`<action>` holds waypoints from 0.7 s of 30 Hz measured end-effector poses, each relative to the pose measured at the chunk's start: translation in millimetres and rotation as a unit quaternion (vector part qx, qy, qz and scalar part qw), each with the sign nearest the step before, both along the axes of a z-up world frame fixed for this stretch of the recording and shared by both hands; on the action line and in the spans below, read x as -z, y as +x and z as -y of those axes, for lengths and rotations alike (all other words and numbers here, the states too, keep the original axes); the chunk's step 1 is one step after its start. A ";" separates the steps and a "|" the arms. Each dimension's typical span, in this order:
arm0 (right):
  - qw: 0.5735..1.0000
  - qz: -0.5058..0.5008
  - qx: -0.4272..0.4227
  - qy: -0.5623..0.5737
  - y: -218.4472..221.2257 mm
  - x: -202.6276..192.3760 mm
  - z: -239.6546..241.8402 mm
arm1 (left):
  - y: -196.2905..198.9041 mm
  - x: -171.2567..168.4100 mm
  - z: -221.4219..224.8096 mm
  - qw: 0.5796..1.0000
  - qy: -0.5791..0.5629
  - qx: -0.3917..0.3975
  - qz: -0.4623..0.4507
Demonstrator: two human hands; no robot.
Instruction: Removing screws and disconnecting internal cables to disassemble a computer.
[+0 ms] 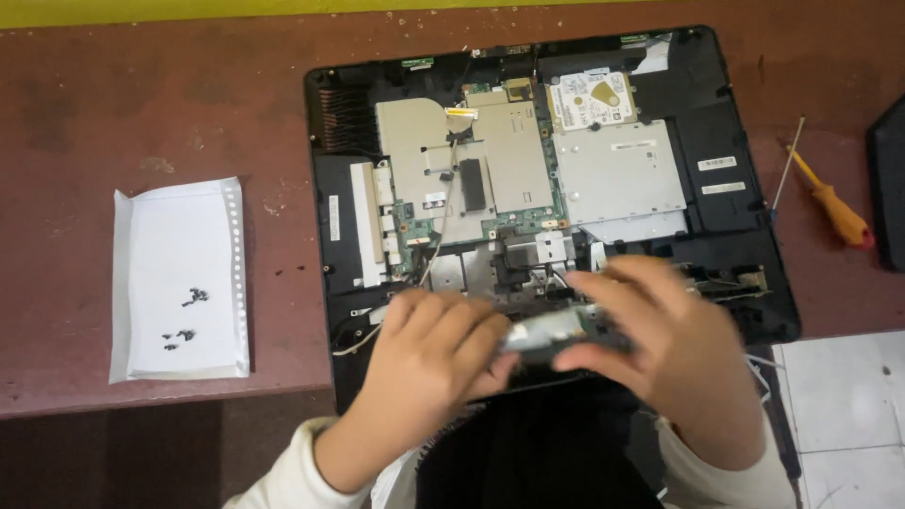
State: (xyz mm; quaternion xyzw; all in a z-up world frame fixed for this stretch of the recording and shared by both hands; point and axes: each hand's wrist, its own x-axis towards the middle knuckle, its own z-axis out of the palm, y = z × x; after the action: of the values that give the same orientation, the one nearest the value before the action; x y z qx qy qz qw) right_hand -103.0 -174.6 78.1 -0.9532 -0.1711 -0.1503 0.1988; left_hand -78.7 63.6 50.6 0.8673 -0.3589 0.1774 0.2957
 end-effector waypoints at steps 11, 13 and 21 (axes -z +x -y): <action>0.979 -0.165 -0.086 0.087 24.5 2.6 8.6 | 2.2 11.3 -20.1 0.989 -0.060 0.026 -0.131; 0.973 -0.176 -0.130 0.074 27.3 5.1 15.5 | 6.1 6.7 -24.2 0.969 -0.133 0.040 -0.203; 0.964 -0.201 -0.173 0.031 31.5 8.4 17.5 | 10.8 14.7 -11.5 0.932 -0.191 0.074 -0.297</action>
State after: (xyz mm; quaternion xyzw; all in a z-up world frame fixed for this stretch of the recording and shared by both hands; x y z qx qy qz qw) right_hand -71.5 -192.1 69.7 -0.9129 -0.2855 0.0754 0.2818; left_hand -67.9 75.1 35.9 0.7782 -0.2774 -0.0458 0.5615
